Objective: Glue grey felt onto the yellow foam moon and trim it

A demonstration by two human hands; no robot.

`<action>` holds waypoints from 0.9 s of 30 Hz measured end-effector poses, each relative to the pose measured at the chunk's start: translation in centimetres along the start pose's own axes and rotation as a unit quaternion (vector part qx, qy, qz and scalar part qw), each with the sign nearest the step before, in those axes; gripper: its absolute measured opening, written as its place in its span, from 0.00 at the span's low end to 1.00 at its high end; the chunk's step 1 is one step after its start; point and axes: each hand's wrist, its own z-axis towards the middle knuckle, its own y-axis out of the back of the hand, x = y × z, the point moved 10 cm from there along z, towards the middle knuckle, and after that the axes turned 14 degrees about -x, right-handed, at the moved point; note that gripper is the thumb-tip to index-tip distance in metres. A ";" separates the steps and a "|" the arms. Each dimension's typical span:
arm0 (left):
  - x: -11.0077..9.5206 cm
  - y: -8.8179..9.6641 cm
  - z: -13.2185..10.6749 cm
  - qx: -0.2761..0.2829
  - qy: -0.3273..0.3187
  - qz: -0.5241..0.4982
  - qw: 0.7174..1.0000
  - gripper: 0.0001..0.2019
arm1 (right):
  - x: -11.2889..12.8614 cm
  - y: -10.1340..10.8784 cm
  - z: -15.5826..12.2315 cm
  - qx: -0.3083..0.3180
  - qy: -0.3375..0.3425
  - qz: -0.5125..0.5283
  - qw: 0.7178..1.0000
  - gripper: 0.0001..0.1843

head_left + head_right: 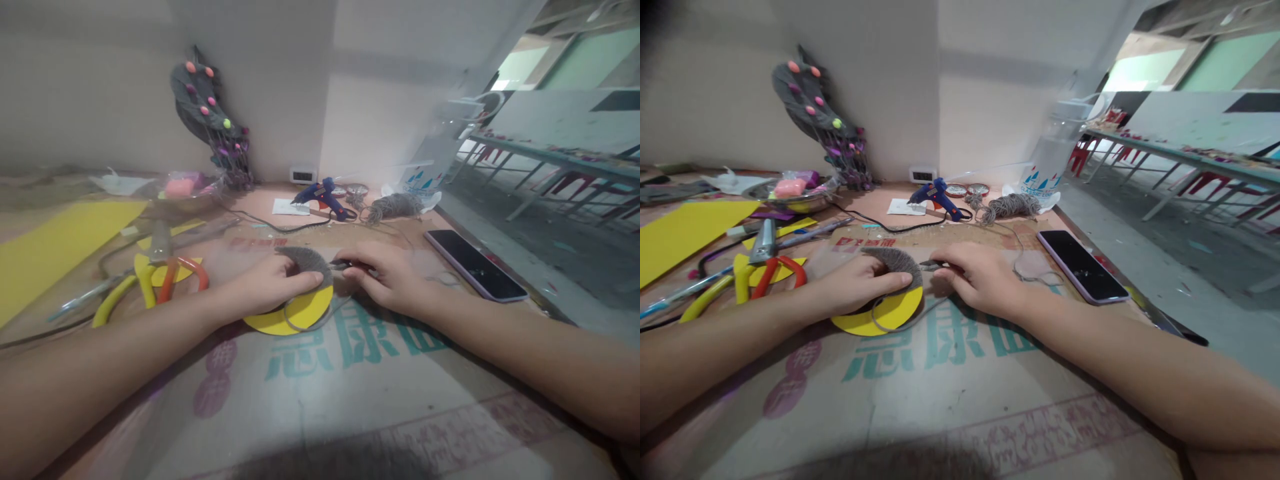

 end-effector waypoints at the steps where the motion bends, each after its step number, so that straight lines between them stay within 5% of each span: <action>1: 0.0 0.0 0.0 0.000 -0.001 0.002 1.000 0.18 | 0.0 0.0 0.0 0.001 0.002 -0.001 1.000 0.11; 27: 0.3 -0.1 -0.1 -0.001 0.013 -0.013 1.000 0.19 | 0.1 -0.1 0.0 -0.002 -0.007 0.009 1.000 0.11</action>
